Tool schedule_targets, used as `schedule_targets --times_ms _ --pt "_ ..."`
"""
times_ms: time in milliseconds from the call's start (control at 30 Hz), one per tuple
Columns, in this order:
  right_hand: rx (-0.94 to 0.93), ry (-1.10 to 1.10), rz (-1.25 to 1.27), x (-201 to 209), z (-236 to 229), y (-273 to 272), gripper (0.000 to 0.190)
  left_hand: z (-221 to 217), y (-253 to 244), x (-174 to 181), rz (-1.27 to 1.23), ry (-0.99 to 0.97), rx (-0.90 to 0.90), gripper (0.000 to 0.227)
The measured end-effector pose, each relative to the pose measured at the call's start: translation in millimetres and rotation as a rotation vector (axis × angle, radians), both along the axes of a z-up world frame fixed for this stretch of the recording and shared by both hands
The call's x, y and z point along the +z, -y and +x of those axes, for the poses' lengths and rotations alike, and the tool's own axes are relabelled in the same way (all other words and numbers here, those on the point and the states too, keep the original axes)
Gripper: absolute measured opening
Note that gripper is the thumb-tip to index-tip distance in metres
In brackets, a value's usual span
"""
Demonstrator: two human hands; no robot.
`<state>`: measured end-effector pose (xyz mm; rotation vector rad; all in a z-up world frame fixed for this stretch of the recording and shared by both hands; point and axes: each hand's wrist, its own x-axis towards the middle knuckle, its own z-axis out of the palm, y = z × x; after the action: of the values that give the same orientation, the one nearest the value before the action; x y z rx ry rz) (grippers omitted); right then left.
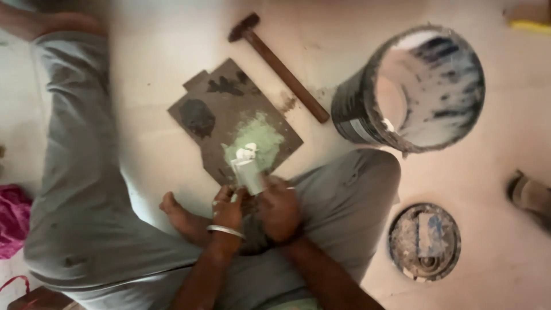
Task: The recorder is mixing and preparing putty or wall filler on a board using hands and small tools.
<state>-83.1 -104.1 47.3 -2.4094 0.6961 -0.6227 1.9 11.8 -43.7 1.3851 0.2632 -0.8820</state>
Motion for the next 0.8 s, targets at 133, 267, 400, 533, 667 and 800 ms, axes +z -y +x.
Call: schedule_targets --times_ms 133,267,400,533,667,800 --pt "0.081 0.087 0.167 6.5 -7.4 0.8 0.034 -4.6 -4.0 -13.0 0.073 -0.018 -0.013 0.006" --pt "-0.124 0.066 0.402 -43.7 -18.7 20.7 0.027 8.6 -18.4 -31.2 0.18 0.177 -0.059 0.009" --pt "-0.225 0.083 0.706 -60.2 -16.8 41.3 0.03 29.8 -28.3 -19.6 0.097 0.203 0.03 0.012" --pt "-0.09 0.133 0.836 -37.5 -5.9 56.4 0.037 46.1 -22.3 31.2 -0.111 0.165 0.065 0.035" --pt "-0.064 -0.018 0.704 -23.4 3.4 71.2 0.032 51.0 -7.3 49.3 0.591 0.825 -0.257 0.025" --pt "-0.111 -0.308 0.54 -0.8 25.1 81.7 0.043 54.5 -7.8 38.4 0.543 0.886 -0.216 0.018"
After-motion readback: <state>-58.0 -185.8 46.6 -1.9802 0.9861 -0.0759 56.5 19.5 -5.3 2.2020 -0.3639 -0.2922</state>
